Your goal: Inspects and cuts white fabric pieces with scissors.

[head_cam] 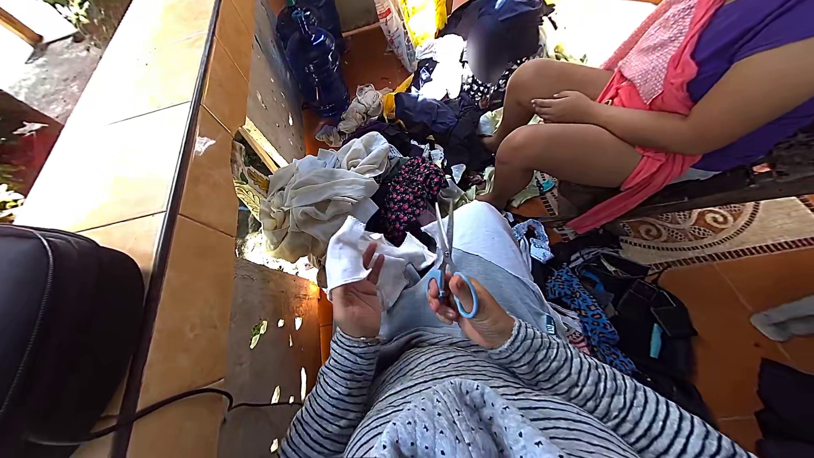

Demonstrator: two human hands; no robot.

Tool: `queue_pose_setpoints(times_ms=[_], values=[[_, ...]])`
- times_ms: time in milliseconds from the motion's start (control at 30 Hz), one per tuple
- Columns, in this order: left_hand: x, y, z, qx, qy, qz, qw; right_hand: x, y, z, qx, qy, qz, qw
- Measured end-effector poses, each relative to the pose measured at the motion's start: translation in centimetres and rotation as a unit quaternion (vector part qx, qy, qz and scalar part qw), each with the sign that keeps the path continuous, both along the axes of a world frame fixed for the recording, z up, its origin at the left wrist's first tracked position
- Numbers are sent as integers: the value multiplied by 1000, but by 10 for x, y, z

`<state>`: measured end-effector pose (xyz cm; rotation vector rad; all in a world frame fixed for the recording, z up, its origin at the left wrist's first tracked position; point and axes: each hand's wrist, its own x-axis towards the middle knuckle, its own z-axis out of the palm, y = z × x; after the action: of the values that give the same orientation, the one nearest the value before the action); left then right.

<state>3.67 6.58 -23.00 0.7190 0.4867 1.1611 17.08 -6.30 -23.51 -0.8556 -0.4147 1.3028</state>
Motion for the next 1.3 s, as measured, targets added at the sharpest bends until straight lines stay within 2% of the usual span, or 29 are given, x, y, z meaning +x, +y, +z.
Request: queue_pose_setpoints(times_ms=[33,100,133,200,233,267,300,333,367,400,433,467,500,533,567,600,667,733,800,833,900,967,1033,1167,1233,1300], values=[[-5,7,-1,-71,48,60,995,2,-4,-5,-19,4,-16,1000],[-14,28,-5,-242,125,149,951,3,-11,-13,-65,13,-47,997],[-21,39,-11,-295,147,156,931,2,-14,-15,-91,17,-56,994],[-31,53,-23,-325,193,155,913,1,-17,-17,-136,23,-61,989],[-34,55,-25,-288,233,144,918,0,-18,-18,-144,23,-64,987],[-36,52,-26,-204,284,117,930,0,-19,-19,-145,19,-68,987],[-41,46,-26,-76,342,64,935,-1,-19,-19,-143,12,-70,987],[-44,43,-28,79,399,4,913,-1,-19,-19,-140,6,-70,988],[-46,42,-31,234,443,-63,863,-1,-18,-19,-135,4,-72,988],[-44,42,-29,354,481,-136,790,0,-18,-19,-130,6,-73,989],[-39,39,-24,426,528,-207,705,0,-18,-20,-126,12,-73,989],[-32,35,-19,459,577,-265,621,1,-18,-20,-125,18,-73,989],[-25,32,-19,470,609,-297,566,1,-18,-20,-126,28,-74,989],[-20,32,-21,470,622,-302,549,1,-19,-19,-129,33,-74,988],[-16,35,-25,465,621,-286,563,1,-19,-18,-131,29,-74,988],[-14,40,-26,454,611,-263,593,2,-19,-16,-134,9,-79,988],[-7,47,-20,419,572,-216,671,4,-15,-12,-142,-105,-106,978],[1,51,-11,383,519,-207,735,14,-9,-11,-127,-293,-124,940],[13,53,-1,378,463,-244,764,28,6,-15,-115,-449,-126,877],[20,54,6,386,445,-270,762,34,15,-15,-117,-486,-123,857],[37,57,22,436,438,-303,726,46,38,-13,-134,-510,-106,843],[54,67,40,493,457,-297,678,64,58,-2,-164,-510,-89,840],[64,79,56,538,471,-253,652,84,72,11,-154,-530,-123,825],[65,79,92,617,407,-110,665,112,67,59,-40,-579,-248,776],[59,62,98,623,365,-105,684,114,45,73,7,-612,-278,740],[55,39,85,611,334,-143,704,115,14,66,28,-652,-274,707]])
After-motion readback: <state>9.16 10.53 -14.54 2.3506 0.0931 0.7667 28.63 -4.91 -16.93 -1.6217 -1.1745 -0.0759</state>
